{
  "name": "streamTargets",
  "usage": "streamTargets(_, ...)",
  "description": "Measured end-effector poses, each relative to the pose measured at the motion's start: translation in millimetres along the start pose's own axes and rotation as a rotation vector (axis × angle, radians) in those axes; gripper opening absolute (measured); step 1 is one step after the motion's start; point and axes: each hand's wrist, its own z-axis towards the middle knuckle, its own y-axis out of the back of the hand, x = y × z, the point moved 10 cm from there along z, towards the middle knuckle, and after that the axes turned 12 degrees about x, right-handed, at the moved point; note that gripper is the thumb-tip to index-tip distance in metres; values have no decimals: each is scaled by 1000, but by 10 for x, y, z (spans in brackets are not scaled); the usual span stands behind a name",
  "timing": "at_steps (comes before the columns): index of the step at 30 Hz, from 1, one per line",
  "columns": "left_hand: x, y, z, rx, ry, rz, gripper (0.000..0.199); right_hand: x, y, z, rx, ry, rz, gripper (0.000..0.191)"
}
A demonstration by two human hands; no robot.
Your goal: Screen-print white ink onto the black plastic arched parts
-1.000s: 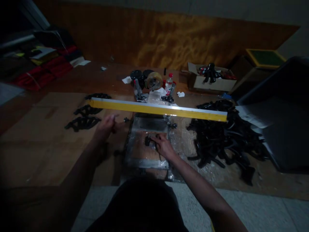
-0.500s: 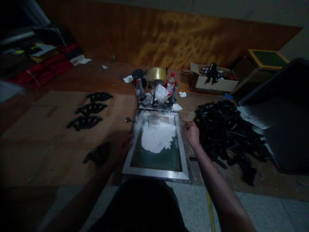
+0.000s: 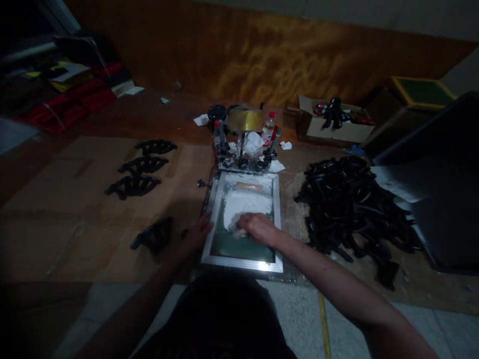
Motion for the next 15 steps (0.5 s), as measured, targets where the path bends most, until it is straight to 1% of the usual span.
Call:
streamTargets(1,-6,2,-5,-7,0,-13,55,-19,26,-5,-8,-1,14,32)
streamTargets(2,-16,4,-10,-13,-2,-27,56,-62,66,1,-39,-32,26,29)
streamTargets(4,-36,1,-19,-11,-4,-54,57,-132,115,10,-130,-115,28,27)
streamTargets(6,-61,8,-31,-17,-8,-57,59,-89,54,0,-184,-119,10,29)
streamTargets(8,-75,19,-45,-26,0,-42,60,15,-80,-15,-158,-57,6,33)
streamTargets(9,-84,21,-52,-26,1,-36,61,46,-124,-20,-135,-34,17,34)
streamTargets(10,-93,23,-59,-25,2,-33,62,42,-123,-15,-121,-36,36,32)
streamTargets(11,-99,25,-67,-21,7,-32,63,3,-71,2,-124,-62,60,31)
streamTargets(12,-103,34,-78,-20,17,-32,64,-66,35,30,-146,-104,86,30)
streamTargets(13,-111,45,-90,-15,29,-36,66,-157,185,63,-185,-152,109,32)
streamTargets(15,-168,88,-124,-9,38,-59,69,-388,554,100,-289,-249,128,44)
